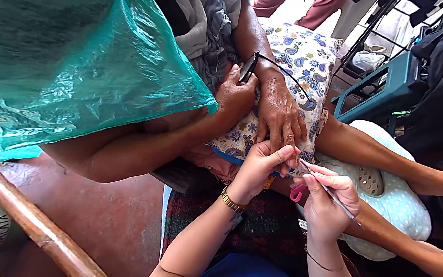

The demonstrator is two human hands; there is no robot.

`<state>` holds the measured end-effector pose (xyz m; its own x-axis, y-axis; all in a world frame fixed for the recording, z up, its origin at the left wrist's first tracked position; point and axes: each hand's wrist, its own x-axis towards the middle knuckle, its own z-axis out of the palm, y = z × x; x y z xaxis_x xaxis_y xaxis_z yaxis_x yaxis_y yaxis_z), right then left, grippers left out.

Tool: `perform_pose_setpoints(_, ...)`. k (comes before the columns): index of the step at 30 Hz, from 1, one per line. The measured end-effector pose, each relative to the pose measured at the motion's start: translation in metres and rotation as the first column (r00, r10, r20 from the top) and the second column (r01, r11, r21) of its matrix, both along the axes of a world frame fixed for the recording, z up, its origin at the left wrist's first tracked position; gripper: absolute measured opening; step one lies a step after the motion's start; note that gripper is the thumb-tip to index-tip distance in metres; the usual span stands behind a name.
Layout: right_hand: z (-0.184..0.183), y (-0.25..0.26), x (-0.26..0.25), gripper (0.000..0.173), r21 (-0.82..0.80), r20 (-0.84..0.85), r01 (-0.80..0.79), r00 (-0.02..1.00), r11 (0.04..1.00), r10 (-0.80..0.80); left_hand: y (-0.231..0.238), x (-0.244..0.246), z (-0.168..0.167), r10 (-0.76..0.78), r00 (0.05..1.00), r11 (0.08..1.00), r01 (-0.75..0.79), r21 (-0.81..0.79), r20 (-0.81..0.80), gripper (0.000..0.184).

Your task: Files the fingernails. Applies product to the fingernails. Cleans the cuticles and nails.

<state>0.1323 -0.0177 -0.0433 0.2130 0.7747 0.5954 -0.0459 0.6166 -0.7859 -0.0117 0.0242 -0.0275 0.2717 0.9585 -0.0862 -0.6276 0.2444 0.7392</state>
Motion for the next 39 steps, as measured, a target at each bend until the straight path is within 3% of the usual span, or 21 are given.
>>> perform_pose_setpoints(8,-0.002,-0.004,-0.002,0.015,0.056,0.122,0.039,0.991,0.998,-0.045,-0.001,0.0,0.0,0.009,1.0,1.0,-0.009,-0.004,-0.006,0.015)
perform_pose_setpoints(13,-0.001,-0.003,-0.001,0.018,0.01,0.037,-0.015,0.999,1.0,0.014,-0.001,0.0,0.0,0.004,1.0,1.0,-0.004,0.007,0.0,0.016)
perform_pose_setpoints(18,-0.002,-0.001,0.003,0.016,-0.077,-0.154,-0.145,0.979,0.987,0.132,-0.001,0.0,-0.001,-0.006,1.0,1.0,0.006,0.008,0.011,0.017)
perform_pose_setpoints(27,0.001,0.002,0.006,0.015,-0.108,-0.205,-0.212,0.961,0.971,0.187,0.0,-0.001,-0.002,-0.006,1.0,1.0,0.006,0.018,0.002,0.019)
perform_pose_setpoints(31,0.004,0.008,0.008,0.016,-0.101,-0.172,-0.227,0.963,0.969,0.208,0.0,0.0,-0.001,-0.001,1.0,1.0,0.001,0.011,-0.004,0.019)
perform_pose_setpoints(35,0.013,0.016,0.027,0.014,-0.133,-0.072,-0.383,0.924,0.914,0.376,0.0,-0.002,-0.002,-0.006,1.0,1.0,0.006,0.021,0.001,0.019)
perform_pose_setpoints(39,0.02,0.017,0.025,0.013,-0.121,0.035,-0.33,0.941,0.936,0.336,0.0,-0.001,-0.002,-0.012,1.0,1.0,0.012,0.014,0.005,0.018)
